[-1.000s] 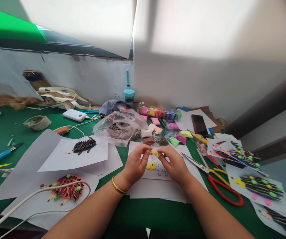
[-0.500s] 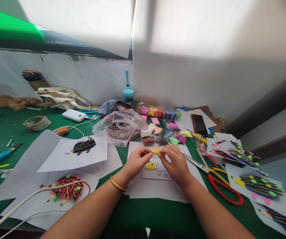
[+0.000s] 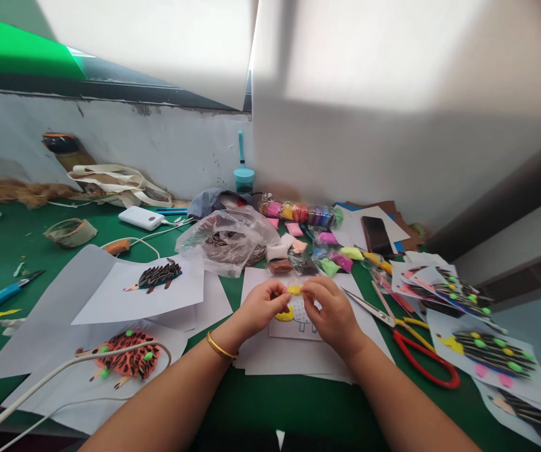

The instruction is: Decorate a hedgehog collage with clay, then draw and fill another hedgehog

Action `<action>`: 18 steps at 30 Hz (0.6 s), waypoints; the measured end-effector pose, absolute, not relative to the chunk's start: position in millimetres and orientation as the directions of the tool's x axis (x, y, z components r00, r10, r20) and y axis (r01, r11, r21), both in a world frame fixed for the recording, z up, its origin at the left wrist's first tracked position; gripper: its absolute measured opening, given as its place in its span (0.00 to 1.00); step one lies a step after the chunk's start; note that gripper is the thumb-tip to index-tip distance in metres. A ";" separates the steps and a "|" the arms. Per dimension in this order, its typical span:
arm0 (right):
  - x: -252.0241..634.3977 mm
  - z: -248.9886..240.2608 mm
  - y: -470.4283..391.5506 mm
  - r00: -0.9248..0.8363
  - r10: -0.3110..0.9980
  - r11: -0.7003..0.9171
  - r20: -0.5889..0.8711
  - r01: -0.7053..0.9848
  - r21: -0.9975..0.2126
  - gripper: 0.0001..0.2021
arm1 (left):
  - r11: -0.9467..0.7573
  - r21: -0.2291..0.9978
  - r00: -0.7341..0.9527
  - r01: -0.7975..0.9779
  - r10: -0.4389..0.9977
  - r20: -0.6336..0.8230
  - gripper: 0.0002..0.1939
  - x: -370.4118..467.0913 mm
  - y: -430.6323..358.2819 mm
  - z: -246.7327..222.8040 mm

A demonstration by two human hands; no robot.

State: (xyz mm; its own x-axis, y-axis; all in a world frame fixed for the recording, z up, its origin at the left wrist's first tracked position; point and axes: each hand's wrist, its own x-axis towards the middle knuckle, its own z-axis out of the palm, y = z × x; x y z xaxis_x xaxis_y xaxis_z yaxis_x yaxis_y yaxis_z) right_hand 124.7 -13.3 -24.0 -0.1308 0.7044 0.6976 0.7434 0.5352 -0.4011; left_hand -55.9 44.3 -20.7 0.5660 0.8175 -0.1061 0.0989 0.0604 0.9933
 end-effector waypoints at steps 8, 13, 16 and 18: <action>122.4 -28.9 -14.0 -0.168 0.747 0.533 0.643 0.729 -0.428 0.16 | -0.108 0.955 0.449 0.278 0.893 -0.030 0.07 -56.8 49.2 -28.8; 126.4 -30.6 -11.5 -0.123 0.809 0.469 0.575 0.725 -0.505 0.22 | 0.086 0.993 0.496 0.080 0.861 -0.114 0.07 -55.7 46.1 -24.6; 127.2 -31.6 -10.6 -0.121 0.823 0.458 0.555 0.721 -0.521 0.20 | 0.008 0.993 0.466 0.118 0.883 -0.062 0.05 -55.3 46.7 -26.9; 126.7 -32.2 -10.4 -0.121 0.828 0.456 0.548 0.713 -0.533 0.19 | -0.174 0.963 0.426 0.206 0.902 0.071 0.05 -55.3 47.6 -29.9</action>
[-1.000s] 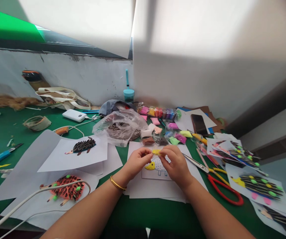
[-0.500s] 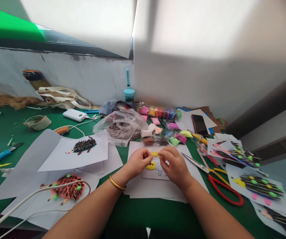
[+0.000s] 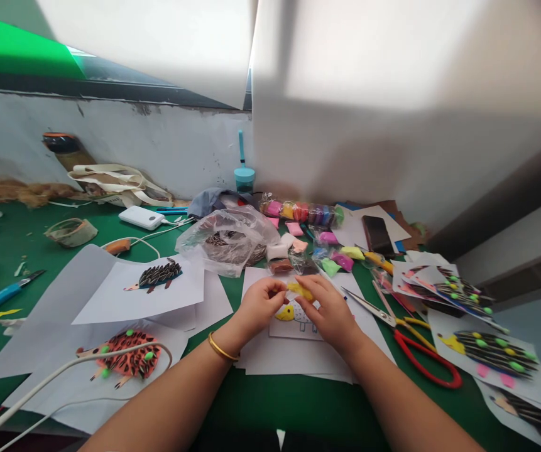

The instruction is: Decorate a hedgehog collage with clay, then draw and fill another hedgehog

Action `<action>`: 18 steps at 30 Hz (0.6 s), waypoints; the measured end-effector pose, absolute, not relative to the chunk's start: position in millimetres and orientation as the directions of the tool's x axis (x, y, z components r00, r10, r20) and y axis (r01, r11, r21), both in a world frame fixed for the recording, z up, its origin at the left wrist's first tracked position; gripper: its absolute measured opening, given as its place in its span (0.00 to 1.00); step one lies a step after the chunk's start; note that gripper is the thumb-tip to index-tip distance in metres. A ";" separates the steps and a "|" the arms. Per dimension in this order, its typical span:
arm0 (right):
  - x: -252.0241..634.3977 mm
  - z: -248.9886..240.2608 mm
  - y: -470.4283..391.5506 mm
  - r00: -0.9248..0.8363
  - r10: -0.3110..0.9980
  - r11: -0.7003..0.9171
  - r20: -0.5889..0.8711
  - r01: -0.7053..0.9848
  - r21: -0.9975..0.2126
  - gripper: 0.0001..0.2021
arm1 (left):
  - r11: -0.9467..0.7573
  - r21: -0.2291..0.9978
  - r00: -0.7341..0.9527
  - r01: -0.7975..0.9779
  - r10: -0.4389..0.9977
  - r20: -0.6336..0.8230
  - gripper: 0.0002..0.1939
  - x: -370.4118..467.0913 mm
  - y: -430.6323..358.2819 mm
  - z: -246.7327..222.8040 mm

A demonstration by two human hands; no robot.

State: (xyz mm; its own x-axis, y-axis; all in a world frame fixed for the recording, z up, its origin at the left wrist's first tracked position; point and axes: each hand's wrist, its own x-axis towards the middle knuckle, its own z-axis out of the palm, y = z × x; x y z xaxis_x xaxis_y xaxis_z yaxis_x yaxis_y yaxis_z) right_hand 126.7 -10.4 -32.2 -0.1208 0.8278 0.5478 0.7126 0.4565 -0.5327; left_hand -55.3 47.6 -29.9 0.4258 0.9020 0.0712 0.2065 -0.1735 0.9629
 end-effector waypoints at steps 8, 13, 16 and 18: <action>120.0 -35.7 -9.1 -0.141 0.821 0.475 0.554 0.707 -0.524 0.19 | -0.599 0.701 0.539 0.387 0.764 0.355 0.10 -54.5 40.8 -35.4; 115.3 -36.0 -8.0 -0.150 0.812 0.481 0.564 0.718 -0.503 0.18 | -0.618 0.691 0.565 0.376 0.744 0.358 0.10 -53.4 39.7 -36.0; 117.8 -35.0 -6.7 -0.145 0.813 0.480 0.564 0.715 -0.509 0.18 | -0.592 0.733 0.551 0.335 0.754 0.358 0.10 -53.3 42.8 -35.2; 122.3 -34.4 -5.5 -0.134 0.817 0.473 0.561 0.711 -0.520 0.18 | -0.527 0.794 0.521 0.304 0.789 0.325 0.10 -54.0 45.8 -34.6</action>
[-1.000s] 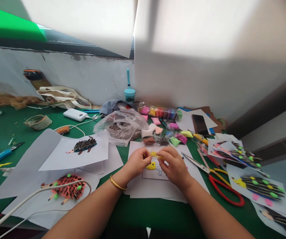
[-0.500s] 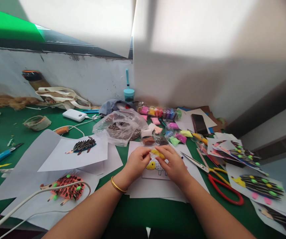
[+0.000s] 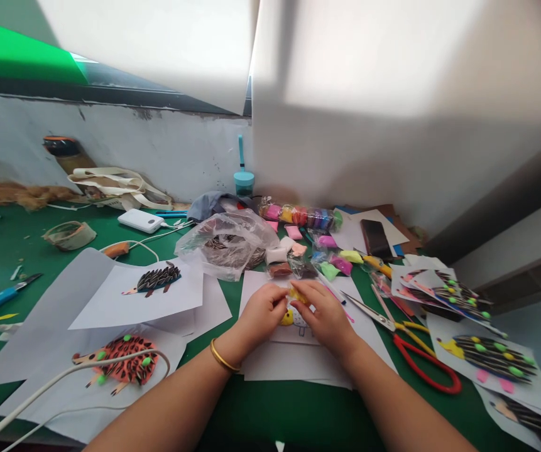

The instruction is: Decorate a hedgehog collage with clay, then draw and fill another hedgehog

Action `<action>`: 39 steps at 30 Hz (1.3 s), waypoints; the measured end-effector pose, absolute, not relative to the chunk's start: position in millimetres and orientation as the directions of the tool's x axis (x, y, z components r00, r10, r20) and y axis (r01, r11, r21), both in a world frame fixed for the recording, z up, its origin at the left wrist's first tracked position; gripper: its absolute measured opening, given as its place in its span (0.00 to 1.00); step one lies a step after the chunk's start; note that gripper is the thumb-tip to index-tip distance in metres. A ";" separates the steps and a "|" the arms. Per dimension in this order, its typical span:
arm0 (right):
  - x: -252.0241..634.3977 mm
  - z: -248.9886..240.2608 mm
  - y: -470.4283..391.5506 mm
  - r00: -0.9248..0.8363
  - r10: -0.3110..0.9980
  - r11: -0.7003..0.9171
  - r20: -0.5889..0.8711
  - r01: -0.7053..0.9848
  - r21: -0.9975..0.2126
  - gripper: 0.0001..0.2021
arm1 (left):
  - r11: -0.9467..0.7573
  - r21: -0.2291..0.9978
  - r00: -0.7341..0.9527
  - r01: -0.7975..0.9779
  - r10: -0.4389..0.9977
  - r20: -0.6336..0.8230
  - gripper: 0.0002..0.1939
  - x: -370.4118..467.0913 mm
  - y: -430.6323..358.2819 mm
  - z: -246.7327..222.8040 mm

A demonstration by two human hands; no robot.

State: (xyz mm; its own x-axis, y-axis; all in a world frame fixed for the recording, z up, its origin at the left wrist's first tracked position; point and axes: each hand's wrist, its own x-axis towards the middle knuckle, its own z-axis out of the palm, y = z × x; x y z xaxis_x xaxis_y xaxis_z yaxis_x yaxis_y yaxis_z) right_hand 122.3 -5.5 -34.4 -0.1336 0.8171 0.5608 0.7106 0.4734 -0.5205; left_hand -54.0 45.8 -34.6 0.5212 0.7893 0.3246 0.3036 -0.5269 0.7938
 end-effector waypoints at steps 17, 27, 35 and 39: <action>135.3 -35.5 -3.2 -0.122 0.841 0.438 0.527 0.726 -0.530 0.16 | -0.177 0.981 0.362 0.082 0.922 0.136 0.15 -59.2 53.9 -31.3; 134.0 -34.6 -4.1 -0.125 0.854 0.428 0.504 0.721 -0.546 0.13 | -0.335 0.938 0.392 0.090 0.878 0.276 0.11 -61.4 44.6 -30.9; 133.2 -34.9 -5.0 -0.089 0.861 0.408 0.500 0.709 -0.575 0.11 | -0.213 0.976 0.364 0.053 0.914 0.180 0.10 -59.4 47.7 -30.7; 133.8 -35.1 -5.2 -0.082 0.860 0.406 0.503 0.707 -0.579 0.11 | -0.156 0.988 0.355 0.020 0.924 0.139 0.12 -58.2 48.5 -27.5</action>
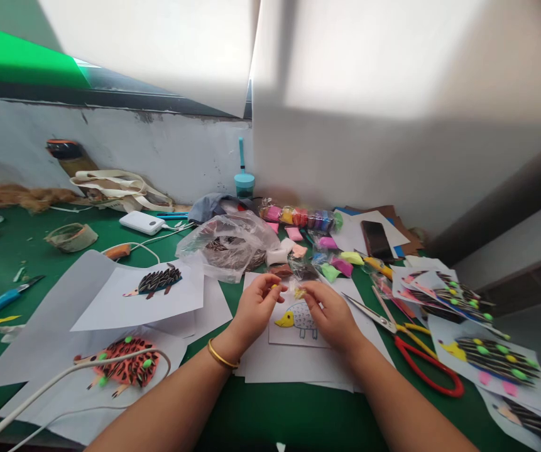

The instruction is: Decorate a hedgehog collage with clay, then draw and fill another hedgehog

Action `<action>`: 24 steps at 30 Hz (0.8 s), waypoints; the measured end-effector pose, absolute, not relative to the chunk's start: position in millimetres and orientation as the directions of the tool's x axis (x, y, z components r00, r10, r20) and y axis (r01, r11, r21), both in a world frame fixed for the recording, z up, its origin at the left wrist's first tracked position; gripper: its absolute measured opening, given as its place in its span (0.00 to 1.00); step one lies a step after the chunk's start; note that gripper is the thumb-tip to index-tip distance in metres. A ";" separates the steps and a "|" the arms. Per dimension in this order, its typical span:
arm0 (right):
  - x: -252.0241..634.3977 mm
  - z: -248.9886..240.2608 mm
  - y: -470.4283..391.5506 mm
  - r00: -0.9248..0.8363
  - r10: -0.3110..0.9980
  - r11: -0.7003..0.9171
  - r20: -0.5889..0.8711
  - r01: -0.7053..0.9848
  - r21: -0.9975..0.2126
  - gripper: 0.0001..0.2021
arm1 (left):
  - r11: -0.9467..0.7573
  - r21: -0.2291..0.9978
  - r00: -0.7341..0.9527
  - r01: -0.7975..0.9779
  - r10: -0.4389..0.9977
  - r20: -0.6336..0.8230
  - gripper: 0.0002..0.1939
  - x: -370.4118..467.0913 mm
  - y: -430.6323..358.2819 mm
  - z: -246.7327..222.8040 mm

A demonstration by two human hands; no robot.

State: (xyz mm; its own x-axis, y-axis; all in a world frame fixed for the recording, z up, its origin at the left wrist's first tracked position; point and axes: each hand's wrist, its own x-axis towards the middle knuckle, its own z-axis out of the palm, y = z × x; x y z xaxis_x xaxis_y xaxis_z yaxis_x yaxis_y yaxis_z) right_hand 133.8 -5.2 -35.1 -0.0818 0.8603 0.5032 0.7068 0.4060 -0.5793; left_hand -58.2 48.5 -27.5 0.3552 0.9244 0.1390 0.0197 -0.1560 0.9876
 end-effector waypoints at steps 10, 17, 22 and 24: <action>130.6 -30.5 -6.8 -0.071 0.841 0.427 0.537 0.697 -0.576 0.09 | -0.138 0.990 0.415 0.028 0.903 0.114 0.09 -54.4 45.6 -30.6; 130.4 -32.0 -5.7 -0.112 0.857 0.425 0.503 0.706 -0.566 0.09 | -0.331 0.939 0.478 0.094 0.842 0.249 0.12 -58.6 41.3 -31.3; 130.2 -31.3 -6.5 -0.085 0.854 0.411 0.514 0.715 -0.565 0.09 | -0.258 0.963 0.457 0.077 0.868 0.196 0.09 -57.4 42.5 -36.2; 130.5 -30.8 -6.7 -0.089 0.848 0.420 0.523 0.716 -0.558 0.09 | -0.217 0.973 0.472 0.083 0.868 0.153 0.08 -56.4 43.6 -35.8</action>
